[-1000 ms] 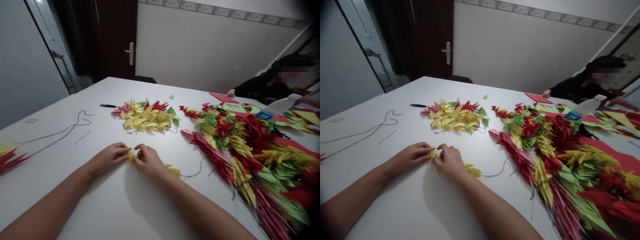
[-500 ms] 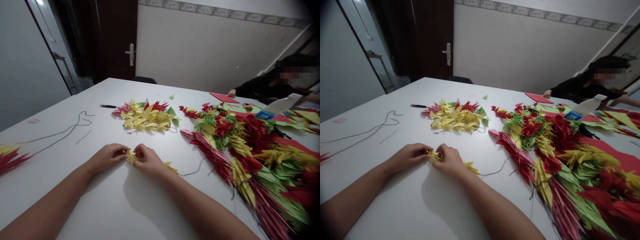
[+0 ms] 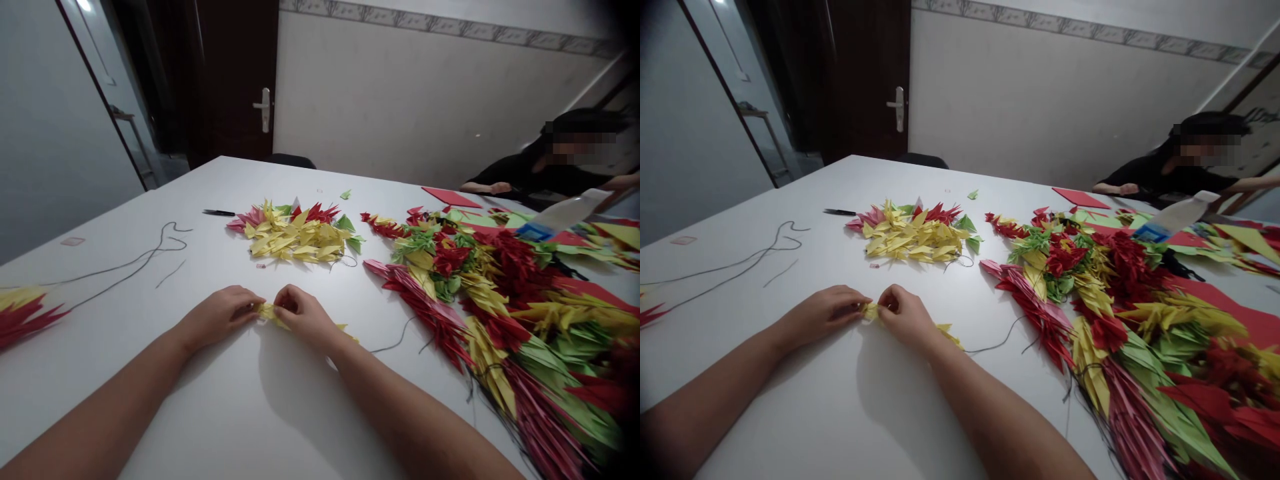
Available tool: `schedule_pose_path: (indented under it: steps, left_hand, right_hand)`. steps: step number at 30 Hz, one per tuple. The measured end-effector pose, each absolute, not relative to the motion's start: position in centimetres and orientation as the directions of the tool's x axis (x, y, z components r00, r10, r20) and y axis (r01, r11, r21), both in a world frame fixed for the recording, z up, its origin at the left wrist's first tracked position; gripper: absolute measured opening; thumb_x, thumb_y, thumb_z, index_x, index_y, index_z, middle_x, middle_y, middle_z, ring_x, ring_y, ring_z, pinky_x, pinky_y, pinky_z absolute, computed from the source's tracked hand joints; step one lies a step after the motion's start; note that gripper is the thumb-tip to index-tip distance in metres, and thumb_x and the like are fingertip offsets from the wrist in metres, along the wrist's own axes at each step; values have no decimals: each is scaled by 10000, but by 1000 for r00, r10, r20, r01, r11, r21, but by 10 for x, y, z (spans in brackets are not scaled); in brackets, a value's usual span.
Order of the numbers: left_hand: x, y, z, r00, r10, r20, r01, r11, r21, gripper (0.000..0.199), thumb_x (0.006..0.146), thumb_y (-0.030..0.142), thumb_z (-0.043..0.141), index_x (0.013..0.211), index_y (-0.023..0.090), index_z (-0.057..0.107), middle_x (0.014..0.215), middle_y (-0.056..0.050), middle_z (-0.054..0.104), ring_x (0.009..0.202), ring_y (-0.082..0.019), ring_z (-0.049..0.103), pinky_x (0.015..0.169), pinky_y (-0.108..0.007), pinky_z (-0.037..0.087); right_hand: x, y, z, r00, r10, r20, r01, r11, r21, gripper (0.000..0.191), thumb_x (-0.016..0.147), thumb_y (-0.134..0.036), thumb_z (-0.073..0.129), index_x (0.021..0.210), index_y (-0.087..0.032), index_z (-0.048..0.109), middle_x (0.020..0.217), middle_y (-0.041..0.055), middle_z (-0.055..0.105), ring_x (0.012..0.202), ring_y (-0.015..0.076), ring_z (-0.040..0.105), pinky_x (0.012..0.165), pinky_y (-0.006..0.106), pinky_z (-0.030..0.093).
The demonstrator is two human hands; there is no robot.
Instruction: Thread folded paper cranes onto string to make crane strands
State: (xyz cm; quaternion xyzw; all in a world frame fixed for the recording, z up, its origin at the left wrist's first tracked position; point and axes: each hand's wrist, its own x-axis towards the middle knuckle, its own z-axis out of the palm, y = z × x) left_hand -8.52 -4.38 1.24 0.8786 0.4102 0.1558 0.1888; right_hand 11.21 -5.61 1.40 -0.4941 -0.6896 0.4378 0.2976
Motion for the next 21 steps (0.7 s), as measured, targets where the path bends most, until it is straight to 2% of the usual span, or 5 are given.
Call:
schedule_pose_path:
  steps: [6, 11, 14, 17, 21]
  left_hand:
    - [-84, -45, 11, 618, 777, 118, 665, -597, 449, 297, 854, 339, 441, 1072, 198, 584, 1004, -55, 610, 938, -168, 537, 821, -289, 421]
    - [-81, -46, 14, 629, 772, 92, 667, -596, 447, 366, 807, 399, 511, 1103, 192, 571, 1041, -64, 601, 961, -191, 533, 837, -310, 417]
    - [-76, -48, 17, 605, 788, 115, 681, -586, 439, 341, 814, 411, 497, 1057, 194, 595, 1040, -66, 606, 962, -199, 536, 842, -320, 414]
    - [-72, -49, 18, 599, 787, 146, 681, -597, 424, 323, 846, 411, 443, 1005, 189, 615, 994, -67, 615, 915, -188, 549, 811, -314, 424]
    - [-75, -48, 19, 629, 764, 147, 673, -629, 390, 315, 868, 394, 405, 963, 187, 624, 968, -57, 614, 899, -173, 552, 803, -301, 429]
  right_hand:
    - [109, -56, 16, -303, 953, -30, 446, 114, -888, 31, 714, -149, 516, 741, -161, 504, 666, -39, 510, 602, 75, 438, 570, 188, 336]
    - [105, -55, 16, -275, 961, -17, 485, 124, -866, 49, 704, -118, 511, 726, -162, 513, 650, -41, 516, 594, 74, 445, 579, 188, 337]
    - [105, -54, 15, -275, 961, -6, 492, 135, -860, 46, 707, -121, 516, 728, -163, 515, 662, -39, 526, 598, 72, 452, 580, 187, 340]
    - [108, -55, 15, -294, 956, -17, 493, 136, -859, 29, 735, -177, 529, 759, -163, 524, 691, -30, 541, 610, 75, 462, 575, 188, 345]
    - [114, -56, 15, -344, 939, -27, 513, 164, -843, 185, 727, -291, 587, 847, -167, 520, 769, -8, 564, 650, 89, 485, 577, 198, 361]
